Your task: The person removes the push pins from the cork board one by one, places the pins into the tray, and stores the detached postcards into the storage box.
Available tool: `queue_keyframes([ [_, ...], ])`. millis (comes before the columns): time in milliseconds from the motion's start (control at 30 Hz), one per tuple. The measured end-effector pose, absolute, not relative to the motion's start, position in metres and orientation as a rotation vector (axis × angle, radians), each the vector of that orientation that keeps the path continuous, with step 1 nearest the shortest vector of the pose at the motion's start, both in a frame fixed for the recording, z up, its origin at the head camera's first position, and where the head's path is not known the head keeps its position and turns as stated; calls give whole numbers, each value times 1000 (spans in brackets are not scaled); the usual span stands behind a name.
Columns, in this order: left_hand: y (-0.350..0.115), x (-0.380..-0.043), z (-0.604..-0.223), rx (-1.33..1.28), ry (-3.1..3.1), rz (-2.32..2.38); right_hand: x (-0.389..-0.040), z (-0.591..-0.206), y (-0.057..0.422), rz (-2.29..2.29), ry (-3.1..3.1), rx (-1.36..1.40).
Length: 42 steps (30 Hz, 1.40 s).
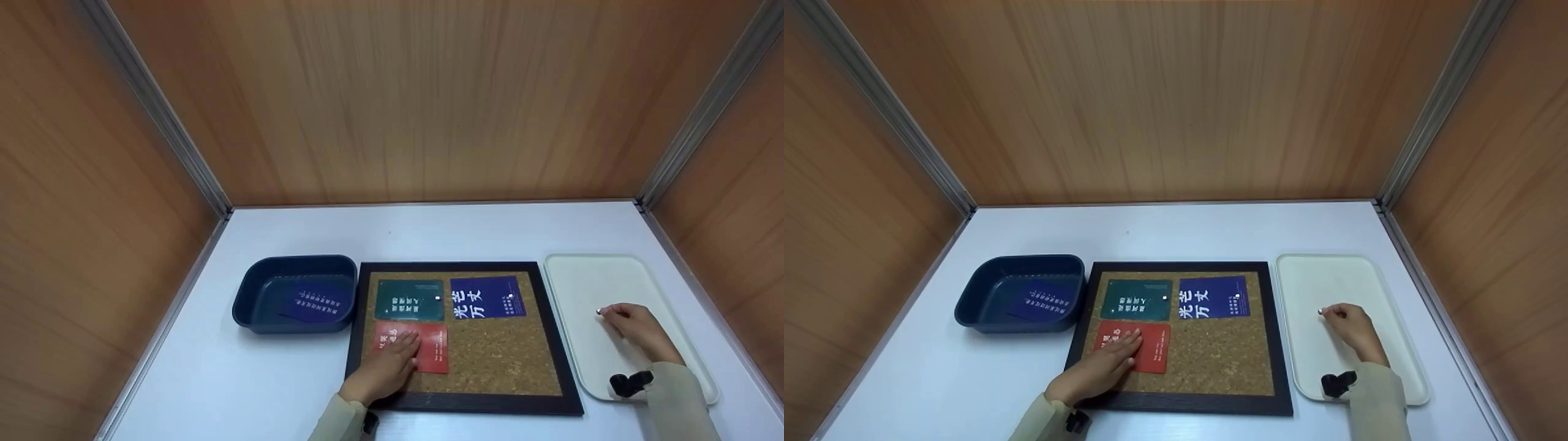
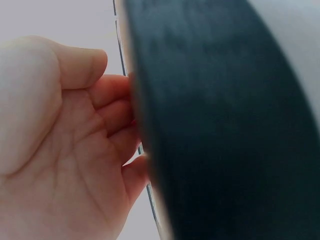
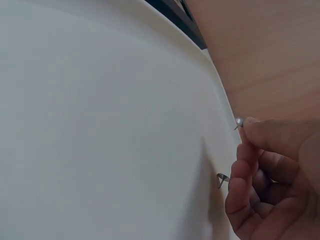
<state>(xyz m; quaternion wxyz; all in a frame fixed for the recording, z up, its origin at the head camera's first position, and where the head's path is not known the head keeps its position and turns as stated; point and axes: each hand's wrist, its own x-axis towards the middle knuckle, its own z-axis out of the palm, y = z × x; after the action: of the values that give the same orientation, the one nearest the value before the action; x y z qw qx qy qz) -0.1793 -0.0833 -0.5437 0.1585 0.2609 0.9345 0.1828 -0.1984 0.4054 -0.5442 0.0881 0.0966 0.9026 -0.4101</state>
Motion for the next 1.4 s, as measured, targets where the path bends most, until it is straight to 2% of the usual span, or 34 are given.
queue_keyframes([
  [1400, -83, -180, -544, 739, 2663, 568, -195, -558, 416, -1112, 2787, 306],
])
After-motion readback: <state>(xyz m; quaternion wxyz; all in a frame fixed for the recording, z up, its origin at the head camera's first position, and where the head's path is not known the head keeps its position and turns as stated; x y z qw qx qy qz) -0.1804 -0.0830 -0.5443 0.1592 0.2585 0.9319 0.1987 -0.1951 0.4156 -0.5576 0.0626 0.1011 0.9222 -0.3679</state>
